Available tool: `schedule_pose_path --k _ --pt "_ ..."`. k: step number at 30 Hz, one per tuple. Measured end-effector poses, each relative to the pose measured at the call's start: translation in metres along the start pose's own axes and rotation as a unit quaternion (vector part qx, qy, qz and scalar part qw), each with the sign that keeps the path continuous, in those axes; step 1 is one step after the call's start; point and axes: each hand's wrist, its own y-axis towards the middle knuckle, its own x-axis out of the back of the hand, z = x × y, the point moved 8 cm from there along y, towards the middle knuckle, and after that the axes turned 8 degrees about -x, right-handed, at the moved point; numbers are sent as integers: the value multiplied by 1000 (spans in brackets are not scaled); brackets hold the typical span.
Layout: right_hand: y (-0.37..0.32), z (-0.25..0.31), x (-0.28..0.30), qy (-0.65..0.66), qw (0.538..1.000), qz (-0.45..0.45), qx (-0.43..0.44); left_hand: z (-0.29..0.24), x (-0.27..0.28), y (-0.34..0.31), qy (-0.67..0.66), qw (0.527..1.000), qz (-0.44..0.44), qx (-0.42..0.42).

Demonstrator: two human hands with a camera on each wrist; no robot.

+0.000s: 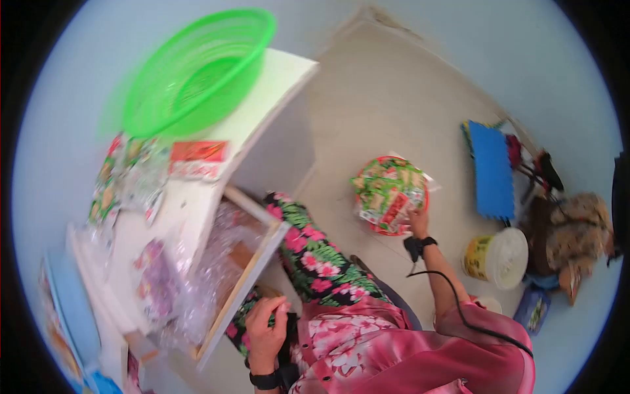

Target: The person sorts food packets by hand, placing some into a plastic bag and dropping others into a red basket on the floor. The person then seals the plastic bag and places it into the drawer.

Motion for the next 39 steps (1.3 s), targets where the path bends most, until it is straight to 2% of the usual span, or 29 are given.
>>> schedule_pose_path --k 1,2,4,5,6,10,11,13,15,17,19,23,25,28,31,34,37,39 --pt "-20 43 4 -41 997 52 -28 -11 11 2 30 998 -13 -48" --pt "2 32 3 -119 983 -13 142 -20 19 2 48 995 -30 -84" --pt "-36 84 -5 10 996 76 37 -44 35 7 87 985 -64 -138" --pt "-53 101 -12 20 991 133 19 -52 42 4 101 980 -76 -151" --pt "-84 134 -22 88 978 186 -17 -58 50 1 116 976 -94 -158" --pt "-169 234 -59 167 943 282 54 -76 82 -15 164 958 -152 -181" --pt "-198 261 -71 153 929 331 63 -79 91 -17 175 954 -163 -182" --pt "-264 324 -86 122 894 423 82 -82 114 -24 223 933 -214 -183" --pt "-339 381 -101 60 827 545 127 -82 139 -33 270 912 -264 -160" --pt "-397 401 -119 32 758 645 89 -81 165 -37 312 890 -310 -117" --pt "-451 428 -128 3 709 691 140 -71 187 -36 333 872 -347 -89" --pt "-513 454 -157 -48 673 729 115 -73 220 -19 385 848 -355 -83" --pt "-533 466 -170 -38 662 738 123 -69 231 -4 351 878 -319 -62" --pt "-540 463 -197 8 676 730 98 -48 232 5 298 915 -269 -40" --pt "-537 458 -216 21 729 681 58 -36 230 8 287 921 -259 -51" --pt "-534 457 -225 94 743 657 84 -33 228 4 266 918 -289 -51" --pt "-536 475 -223 155 759 607 174 -27 229 -1 257 908 -326 -52" --pt "-541 490 -222 189 729 626 205 -21 232 -8 220 905 -362 -32"
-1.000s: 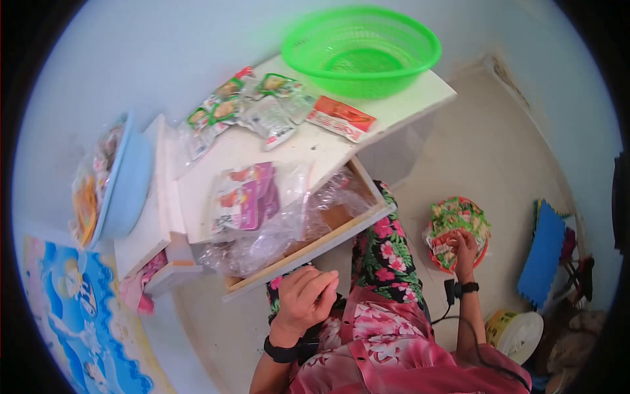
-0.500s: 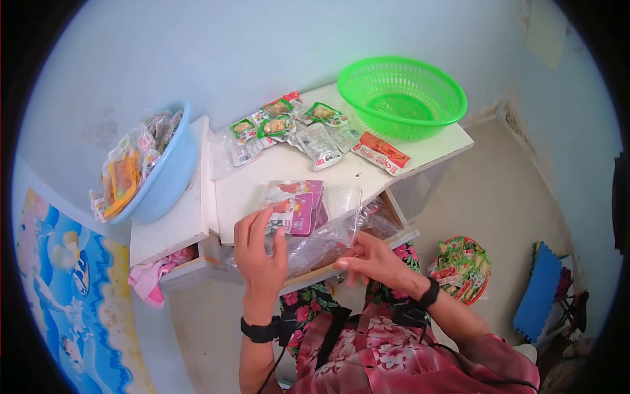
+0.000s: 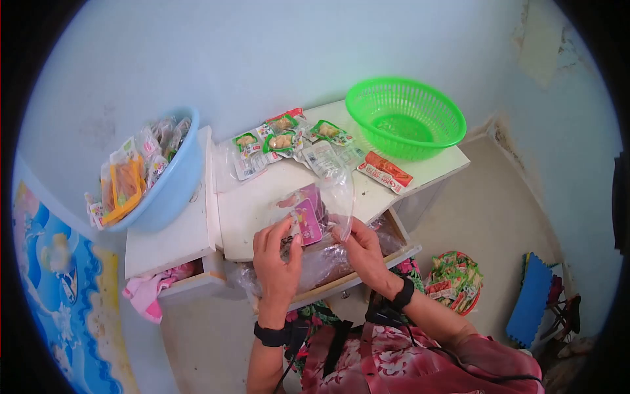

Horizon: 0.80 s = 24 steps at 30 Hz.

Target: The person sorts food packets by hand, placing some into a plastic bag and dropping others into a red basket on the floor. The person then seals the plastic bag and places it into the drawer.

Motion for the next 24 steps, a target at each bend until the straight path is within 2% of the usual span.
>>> schedule_pose_path --k 3,9,11,16,20,23,24 --pt "9 28 -9 -16 998 34 58 11 5 -7 -71 994 -20 78" --pt "31 62 -43 11 986 119 113 10 28 -1 -50 992 -66 90" --pt "27 80 -62 48 978 157 132 16 34 -3 -114 984 -75 111" --pt "43 64 -95 124 963 214 107 20 49 -8 -223 962 -113 108" --pt "62 64 -108 129 956 249 86 24 62 -8 -176 968 -158 81" --pt "79 53 -107 139 958 245 43 31 59 -7 -211 958 -183 67" --pt "85 50 -107 143 960 240 27 35 55 -6 -232 954 -169 88"
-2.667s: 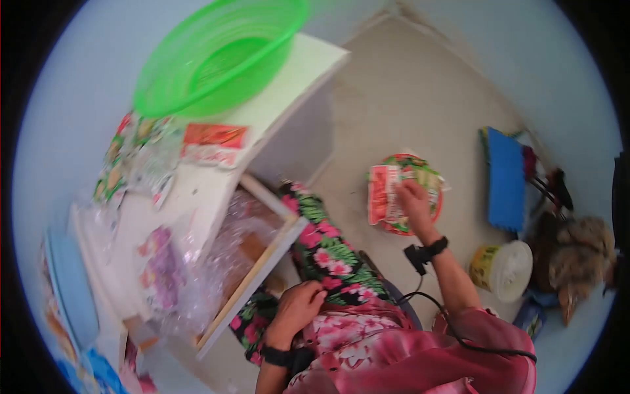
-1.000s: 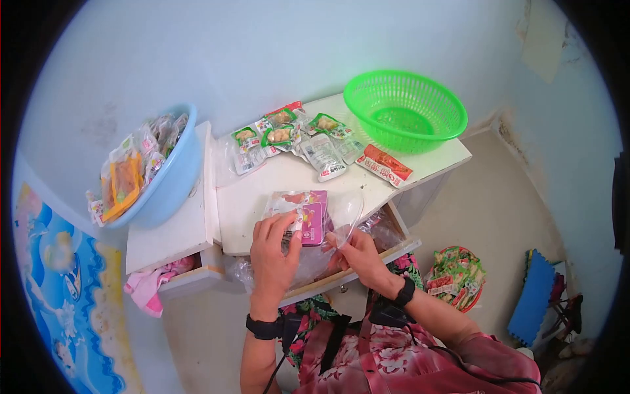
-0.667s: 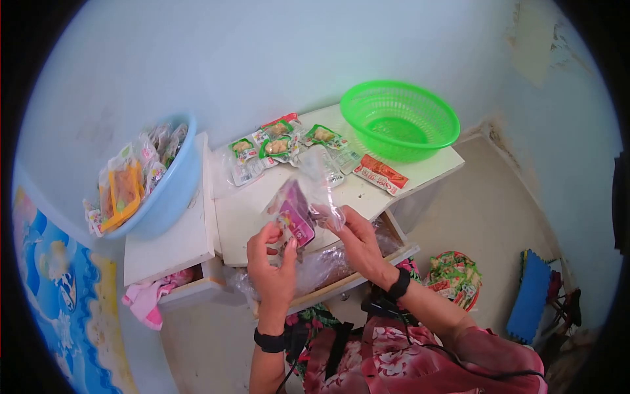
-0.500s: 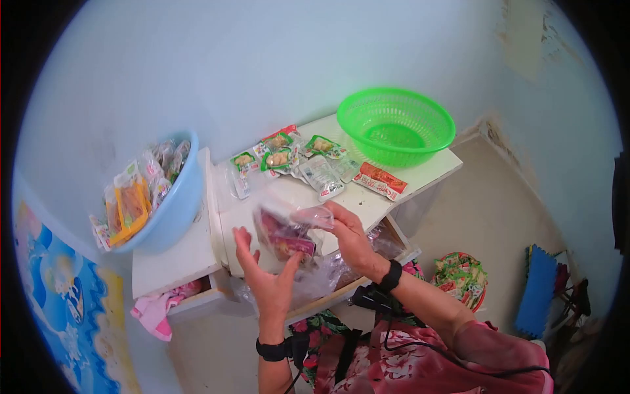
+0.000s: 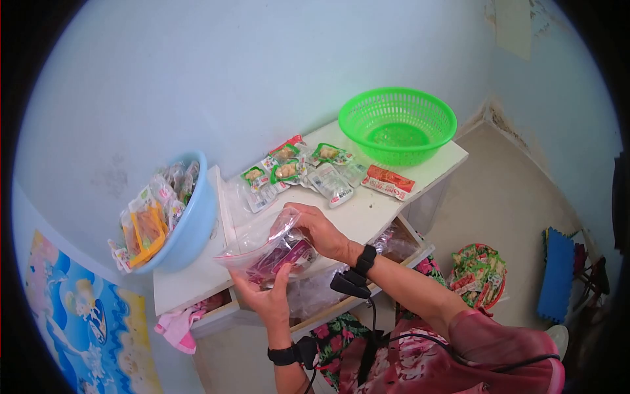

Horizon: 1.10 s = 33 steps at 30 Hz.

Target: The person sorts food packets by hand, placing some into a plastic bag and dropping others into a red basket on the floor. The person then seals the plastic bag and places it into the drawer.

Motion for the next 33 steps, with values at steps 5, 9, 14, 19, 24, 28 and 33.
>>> schedule_pose_path --k 5,9,14,19,24,28,33 --pt "-9 10 38 -89 992 -89 22 46 3 -5 -56 992 23 108" --pt "-15 24 108 -227 954 -192 28 59 9 -8 -76 990 -21 115" --pt "-10 44 127 -717 648 -250 51 73 10 -9 -112 986 -65 103" --pt "4 30 120 -811 547 -208 18 77 10 -11 -162 975 -84 125" --pt "11 37 141 -766 590 -253 35 77 11 -16 -160 974 -106 122" --pt "-5 54 201 -527 785 -315 83 75 11 -14 -145 976 -114 118" --pt "-39 46 215 -340 877 -340 -6 75 11 -12 -155 975 -117 107"
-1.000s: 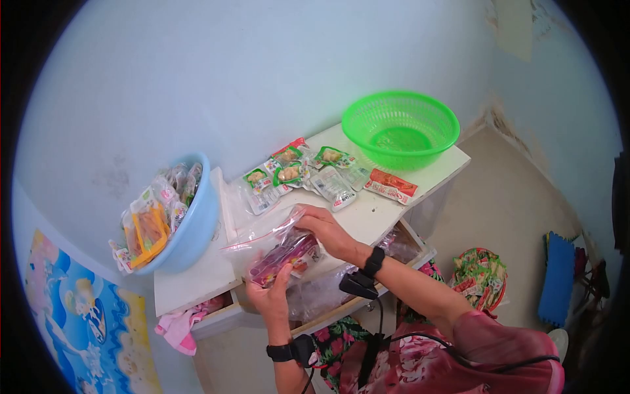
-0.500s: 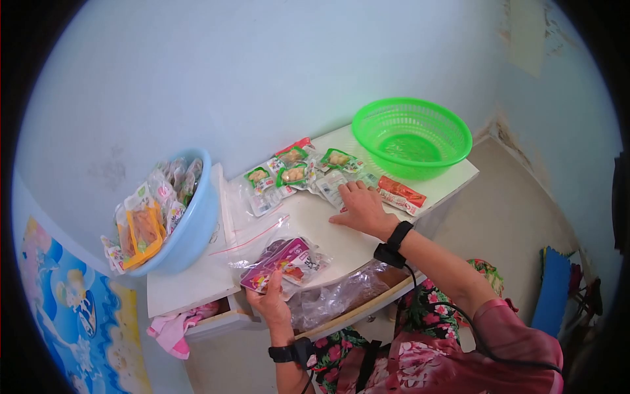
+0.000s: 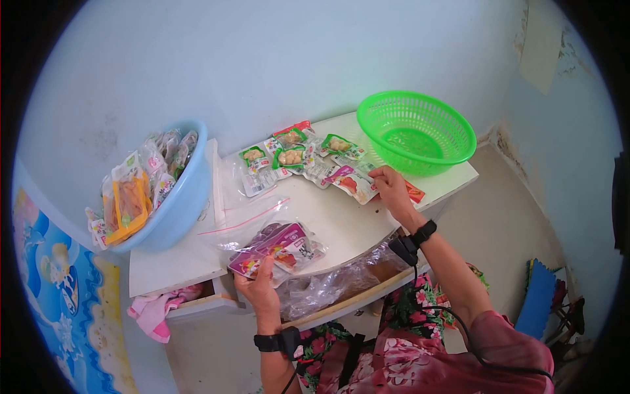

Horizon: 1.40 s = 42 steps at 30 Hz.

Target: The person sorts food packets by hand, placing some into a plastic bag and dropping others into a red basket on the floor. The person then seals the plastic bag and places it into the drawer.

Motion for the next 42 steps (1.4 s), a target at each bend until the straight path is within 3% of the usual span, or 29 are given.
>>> schedule_pose_path --k 2,8,12,20,24,27,28,33,37,38,42 --pt "-3 -10 2 12 1000 15 7 0 0 -1 -2 1000 -4 0" --pt "-7 -17 5 -118 982 -14 147 4 0 1 4 1000 -4 18" --pt "-22 -14 -1 -16 1000 11 21 4 0 3 4 1000 -12 18" --pt "-37 -5 -1 -63 990 -15 124 3 -9 14 22 999 -5 50" --pt "-45 0 7 -42 984 -42 165 -1 -25 29 59 993 75 72" --pt "-55 -3 23 -87 984 -68 136 -13 -50 36 116 972 167 118" --pt "-56 -9 28 -45 992 -63 96 -17 -63 39 126 964 206 115" --pt "-86 -24 45 200 976 -50 -68 -25 -123 56 266 839 453 142" --pt "-120 -23 54 295 952 -45 -63 -3 -177 55 279 709 639 105" --pt "-128 -26 56 301 950 -45 -64 9 -183 51 306 660 669 150" --pt "-161 -35 70 320 942 -60 -82 54 -200 44 297 615 708 181"
